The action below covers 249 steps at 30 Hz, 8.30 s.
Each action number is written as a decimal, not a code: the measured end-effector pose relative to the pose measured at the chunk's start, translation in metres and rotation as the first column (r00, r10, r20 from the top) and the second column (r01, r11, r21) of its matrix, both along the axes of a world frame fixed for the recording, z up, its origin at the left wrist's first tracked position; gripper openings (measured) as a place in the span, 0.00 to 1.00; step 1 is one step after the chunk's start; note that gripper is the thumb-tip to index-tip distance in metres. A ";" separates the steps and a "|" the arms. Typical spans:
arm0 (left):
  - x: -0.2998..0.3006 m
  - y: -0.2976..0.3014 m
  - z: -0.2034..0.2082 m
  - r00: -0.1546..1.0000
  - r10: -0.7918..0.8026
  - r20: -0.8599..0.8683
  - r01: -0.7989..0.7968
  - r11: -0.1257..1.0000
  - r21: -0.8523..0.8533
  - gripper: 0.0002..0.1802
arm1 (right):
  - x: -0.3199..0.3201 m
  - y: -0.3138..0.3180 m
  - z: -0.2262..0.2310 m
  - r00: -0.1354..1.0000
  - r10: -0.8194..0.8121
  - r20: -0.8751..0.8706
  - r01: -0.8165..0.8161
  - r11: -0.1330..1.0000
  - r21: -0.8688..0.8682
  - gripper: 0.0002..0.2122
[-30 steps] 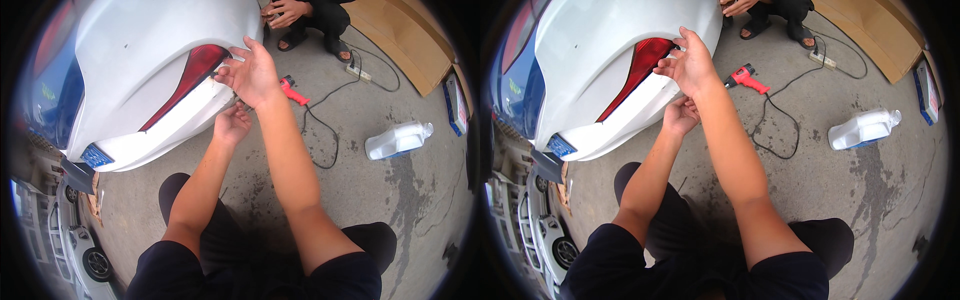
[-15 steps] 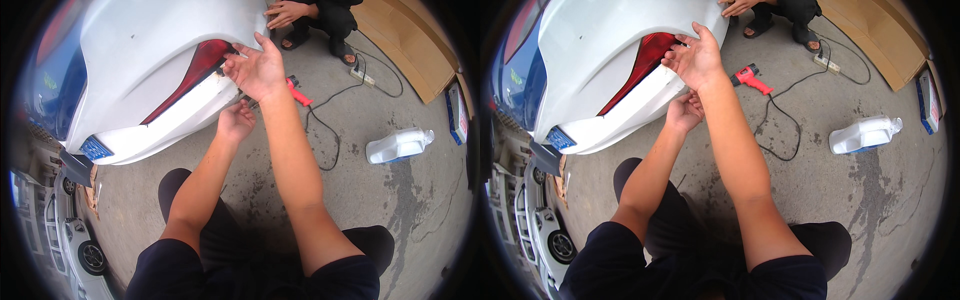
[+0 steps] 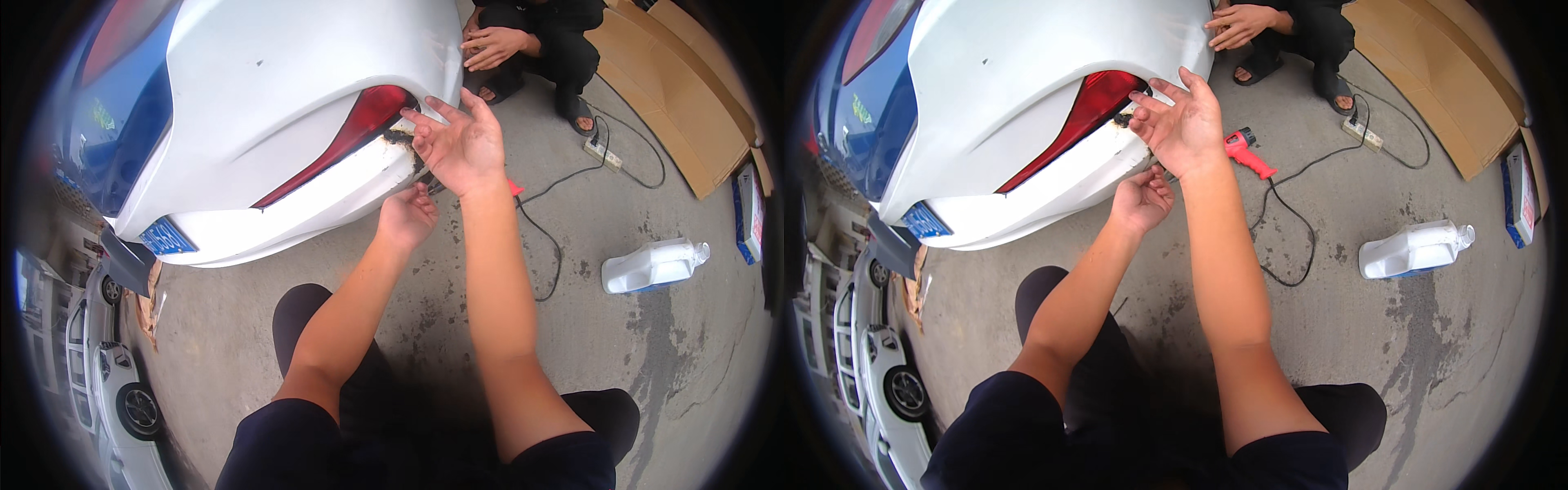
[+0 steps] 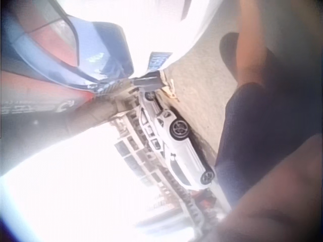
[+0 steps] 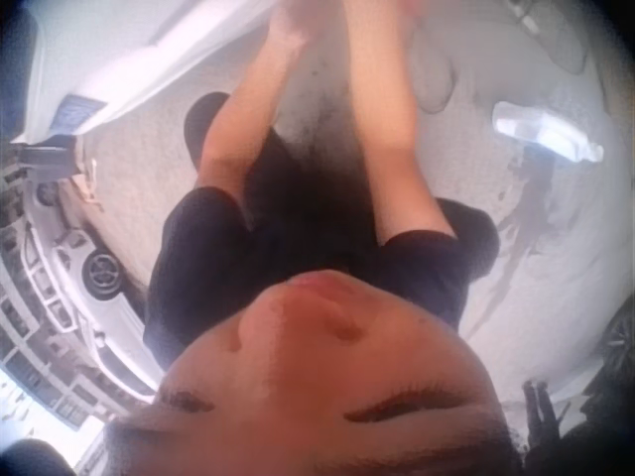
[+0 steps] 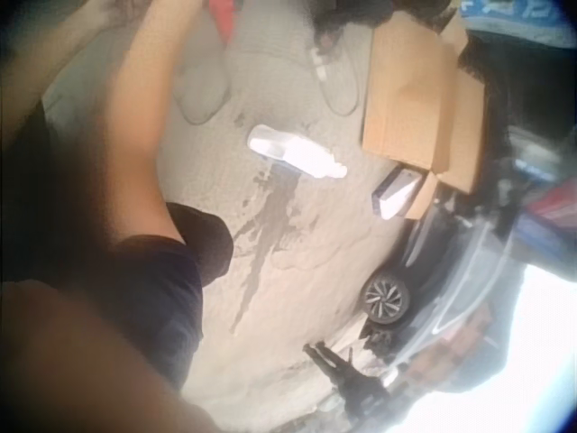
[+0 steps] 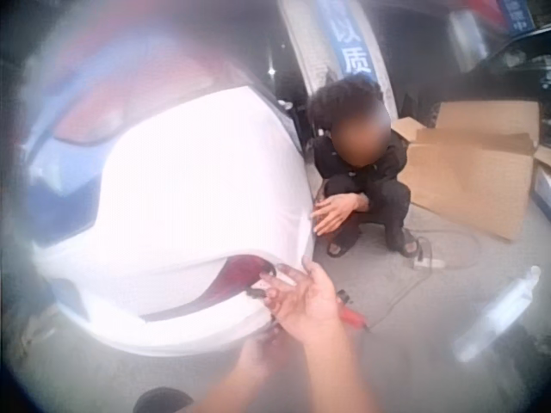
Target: The person uses a heat gun to warm the adhesive around a car's taillight, then peels off the softened residue by hand. They repeatedly apply heat and remove adhesive strips from the bumper area.
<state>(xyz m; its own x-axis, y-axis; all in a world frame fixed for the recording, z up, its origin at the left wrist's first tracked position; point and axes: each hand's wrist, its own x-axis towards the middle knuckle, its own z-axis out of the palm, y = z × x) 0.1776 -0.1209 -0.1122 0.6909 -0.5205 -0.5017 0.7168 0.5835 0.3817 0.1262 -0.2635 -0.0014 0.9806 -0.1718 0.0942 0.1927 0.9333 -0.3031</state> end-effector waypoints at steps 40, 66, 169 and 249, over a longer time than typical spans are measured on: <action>-0.004 0.002 -0.005 0.940 -0.080 0.332 0.138 0.978 -0.155 0.21 | -0.007 0.063 -0.060 0.669 -0.549 0.500 0.288 -0.429 -0.856 0.30; 0.001 0.005 -0.007 0.995 -0.055 0.078 0.049 0.996 0.070 0.08 | 0.004 0.005 -0.138 0.748 -0.496 -0.441 0.314 0.849 -0.424 0.16; 0.023 0.019 -0.021 0.994 0.086 0.067 -0.098 0.975 0.201 0.05 | 0.034 -0.006 -0.161 0.909 0.288 -0.302 -0.169 0.915 0.366 0.37; -0.160 0.079 0.036 0.395 -0.801 -0.450 -0.140 -0.536 0.832 0.26 | 0.031 0.004 -0.163 0.931 0.238 -0.278 -0.154 0.944 0.291 0.39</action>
<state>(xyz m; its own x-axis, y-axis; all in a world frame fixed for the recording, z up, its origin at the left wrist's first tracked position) 0.0172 -0.0416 -0.0759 0.8009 -0.1412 -0.5818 -0.1454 -0.9886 0.0398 0.1567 -0.2594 -0.1649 0.9704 0.0497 -0.2362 -0.0653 0.9961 -0.0589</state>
